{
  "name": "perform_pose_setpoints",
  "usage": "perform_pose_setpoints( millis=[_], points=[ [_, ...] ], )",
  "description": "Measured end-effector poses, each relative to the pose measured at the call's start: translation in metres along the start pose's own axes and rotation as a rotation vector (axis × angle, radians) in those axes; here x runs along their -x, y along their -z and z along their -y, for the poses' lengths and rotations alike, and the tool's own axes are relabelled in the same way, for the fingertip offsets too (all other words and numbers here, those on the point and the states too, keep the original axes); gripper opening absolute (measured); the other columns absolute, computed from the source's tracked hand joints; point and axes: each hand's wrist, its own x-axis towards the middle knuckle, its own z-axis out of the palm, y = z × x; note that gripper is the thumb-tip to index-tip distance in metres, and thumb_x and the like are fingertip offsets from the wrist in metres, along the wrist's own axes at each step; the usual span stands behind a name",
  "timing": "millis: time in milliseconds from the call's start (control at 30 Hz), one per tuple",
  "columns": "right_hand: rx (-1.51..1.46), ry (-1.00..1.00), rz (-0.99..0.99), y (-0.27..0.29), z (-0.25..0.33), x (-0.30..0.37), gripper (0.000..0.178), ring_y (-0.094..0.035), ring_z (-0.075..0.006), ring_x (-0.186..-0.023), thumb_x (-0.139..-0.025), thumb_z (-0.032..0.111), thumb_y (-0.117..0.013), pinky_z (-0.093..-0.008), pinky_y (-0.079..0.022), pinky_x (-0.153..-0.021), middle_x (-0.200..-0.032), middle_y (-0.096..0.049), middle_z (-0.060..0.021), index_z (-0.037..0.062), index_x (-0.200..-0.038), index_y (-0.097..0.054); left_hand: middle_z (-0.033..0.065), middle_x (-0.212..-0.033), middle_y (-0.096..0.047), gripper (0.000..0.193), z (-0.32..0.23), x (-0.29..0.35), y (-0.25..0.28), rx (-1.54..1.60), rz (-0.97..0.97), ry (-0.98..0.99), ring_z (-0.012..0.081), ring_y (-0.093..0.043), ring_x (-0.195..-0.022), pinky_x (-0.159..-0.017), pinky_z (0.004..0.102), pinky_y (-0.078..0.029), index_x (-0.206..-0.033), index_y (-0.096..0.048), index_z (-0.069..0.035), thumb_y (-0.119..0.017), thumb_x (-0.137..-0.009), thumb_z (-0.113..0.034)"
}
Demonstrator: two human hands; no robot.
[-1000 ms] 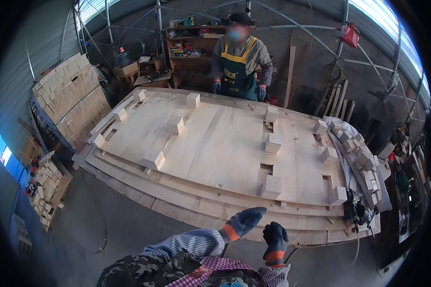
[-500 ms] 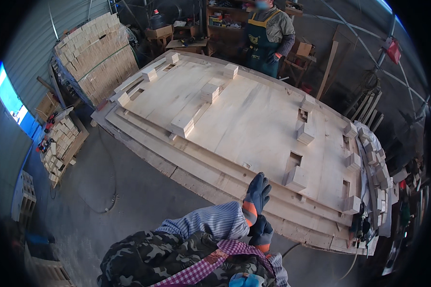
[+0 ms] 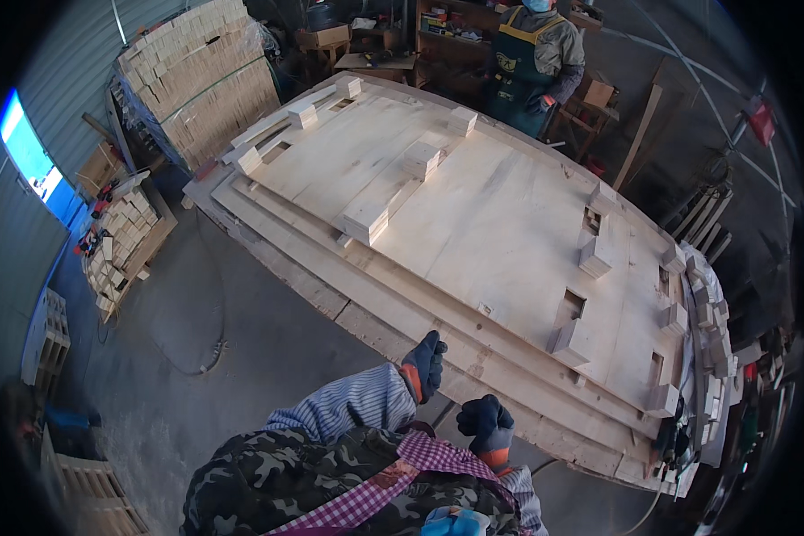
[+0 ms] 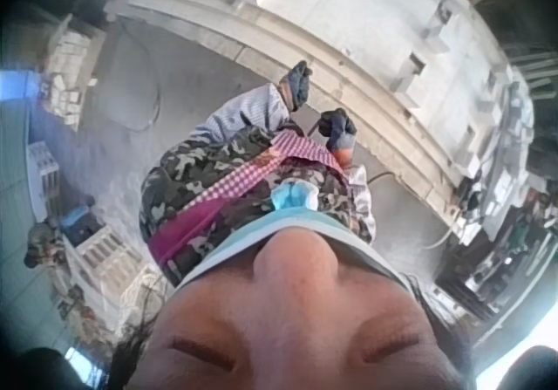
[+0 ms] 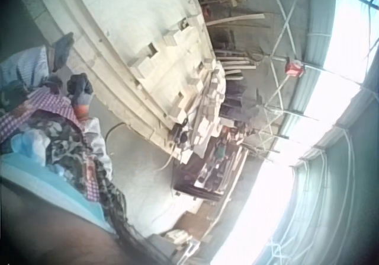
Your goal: The person uses a pneumatic nail gun to fasten wooden panels together on a large workbench. They repeatedly position and secure panels, then flip the assembled unit with a coworker to continue nailing the opposite side. The person also places small wooden blocks into cutouts on the panels.
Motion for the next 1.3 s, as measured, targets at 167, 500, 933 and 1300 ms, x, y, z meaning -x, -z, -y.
perform_pose_setpoints(
  millis=[167,500,933,1300],
  points=[
    [-0.019,0.019,-0.268,0.021,0.004,0.004,0.040,-0.053,-0.0177,-0.047,-0.087,0.036,-0.049,-0.0276,-0.043,-0.043,-0.060,-0.058,-0.0110,-0.0014,-0.077,-0.060,-0.0080,-0.041,-0.023,0.034,-0.010,0.017,0.061,0.003,-0.097,0.034,0.0081,-0.019,-0.031,-0.030,0.0269,-0.013,-0.064,-0.043,-0.021,-0.047,-0.085,-0.048],
    [-0.148,-0.162,-0.326,0.042,-0.003,-0.002,0.037,-0.033,-0.0108,-0.043,-0.086,0.037,-0.048,-0.0243,-0.024,-0.037,-0.054,-0.039,-0.0021,0.0040,-0.069,-0.048,-0.0106,-0.044,-0.024,0.036,0.002,0.013,0.074,0.104,0.001,0.086,0.0052,-0.019,-0.033,-0.032,0.0231,-0.015,-0.062,-0.043,-0.022,-0.049,-0.083,-0.051],
    [-0.272,-0.191,-0.259,0.053,-0.008,0.002,0.036,-0.050,-0.0153,-0.051,-0.085,0.033,-0.053,-0.0260,-0.038,-0.044,-0.062,-0.053,-0.0080,-0.0023,-0.078,-0.056,-0.0105,-0.044,-0.024,0.034,0.002,0.002,0.075,0.141,0.101,0.157,0.0047,-0.023,-0.033,-0.032,0.0225,-0.019,-0.062,-0.043,-0.020,-0.051,-0.084,-0.045],
    [-0.254,-0.174,-0.407,0.037,0.000,0.006,0.034,-0.057,-0.0177,-0.058,-0.085,0.033,-0.055,-0.0281,-0.047,-0.050,-0.072,-0.060,-0.0102,-0.0016,-0.083,-0.059,-0.0070,-0.044,-0.023,0.040,-0.009,-0.007,0.087,0.134,0.237,0.262,0.0071,-0.023,-0.037,-0.037,0.0233,-0.023,-0.058,-0.047,-0.017,-0.043,-0.087,-0.045]
  ],
)
